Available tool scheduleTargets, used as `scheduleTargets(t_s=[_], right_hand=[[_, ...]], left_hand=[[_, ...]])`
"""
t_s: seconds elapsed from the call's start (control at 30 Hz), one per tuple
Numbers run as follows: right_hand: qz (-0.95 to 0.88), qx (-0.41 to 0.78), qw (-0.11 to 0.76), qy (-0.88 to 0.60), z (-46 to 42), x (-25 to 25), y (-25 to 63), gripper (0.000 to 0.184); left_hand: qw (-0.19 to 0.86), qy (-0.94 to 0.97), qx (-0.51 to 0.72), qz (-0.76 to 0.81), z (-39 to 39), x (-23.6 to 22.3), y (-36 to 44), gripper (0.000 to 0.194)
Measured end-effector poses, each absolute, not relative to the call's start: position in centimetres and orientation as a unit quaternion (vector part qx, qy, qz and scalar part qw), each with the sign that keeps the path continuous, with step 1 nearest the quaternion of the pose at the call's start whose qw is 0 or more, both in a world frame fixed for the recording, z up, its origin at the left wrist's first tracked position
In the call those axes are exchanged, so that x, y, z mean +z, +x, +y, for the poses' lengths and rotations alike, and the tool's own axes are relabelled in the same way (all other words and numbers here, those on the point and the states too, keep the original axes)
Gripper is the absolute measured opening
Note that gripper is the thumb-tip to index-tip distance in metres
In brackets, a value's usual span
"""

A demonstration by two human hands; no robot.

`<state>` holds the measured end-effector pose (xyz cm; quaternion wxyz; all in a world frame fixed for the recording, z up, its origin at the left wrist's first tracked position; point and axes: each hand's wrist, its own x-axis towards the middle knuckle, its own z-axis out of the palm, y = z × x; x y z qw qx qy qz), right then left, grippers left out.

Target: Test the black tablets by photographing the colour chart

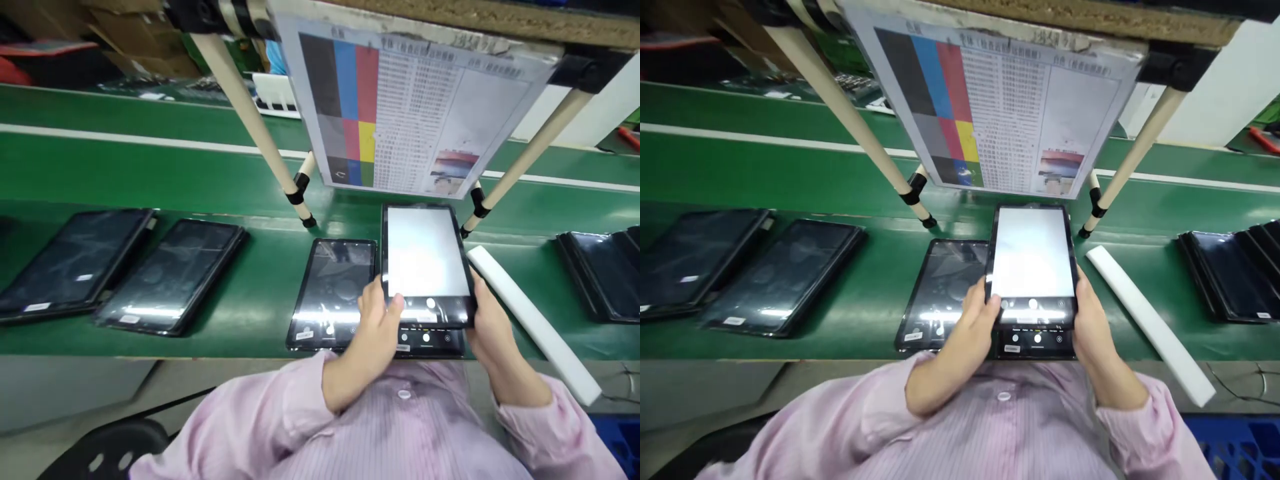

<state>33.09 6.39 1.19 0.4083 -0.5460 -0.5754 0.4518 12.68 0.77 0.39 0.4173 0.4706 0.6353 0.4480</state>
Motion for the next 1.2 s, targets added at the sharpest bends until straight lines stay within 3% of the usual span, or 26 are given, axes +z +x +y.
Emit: scheduleTargets(t_s=[0.27,0.5,0.6,0.7,0.87,1.0,1.07,1.13,1.2], right_hand=[[-0.512,0.441,0.424,-0.603,1.3,-3.9,36.4,0.072],[-0.589,0.376,0.39,-0.599,0.1,-0.6,33.9,0.077],[-0.644,0.426,0.368,-0.518,-0.2,0.7,30.2,0.075],[-0.653,0.495,0.321,-0.475,0.5,0.6,26.0,0.088],[-0.616,0.588,0.226,-0.473,1.7,-1.1,21.1,0.113],[-0.579,0.593,0.248,-0.501,1.0,-0.6,20.8,0.109],[-0.606,0.528,0.327,-0.497,1.1,0.5,22.9,0.089],[-0.656,0.375,0.413,-0.509,2.1,1.6,27.1,0.069],[-0.674,0.192,0.424,-0.574,3.7,1.6,33.0,0.06]], left_hand=[[0.431,0.52,0.425,0.603,-2.8,-3.2,15.1,0.068],[0.315,0.593,0.487,0.559,-4.3,-1.7,11.2,0.067],[0.22,0.588,0.498,0.599,-6.1,-2.1,7.5,0.068],[0.166,0.566,0.48,0.649,-7.0,-3.2,3.3,0.079],[0.165,0.574,0.438,0.673,-5.8,-5.9,-2.9,0.098],[0.174,0.604,0.399,0.668,-5.7,-8.1,-5.4,0.086],[0.154,0.607,0.405,0.666,-6.6,-8.4,-5.9,0.071],[0.131,0.595,0.415,0.675,-7.7,-7.7,-5.8,0.059],[0.134,0.562,0.415,0.703,-8.6,-6.1,-5.2,0.056]])
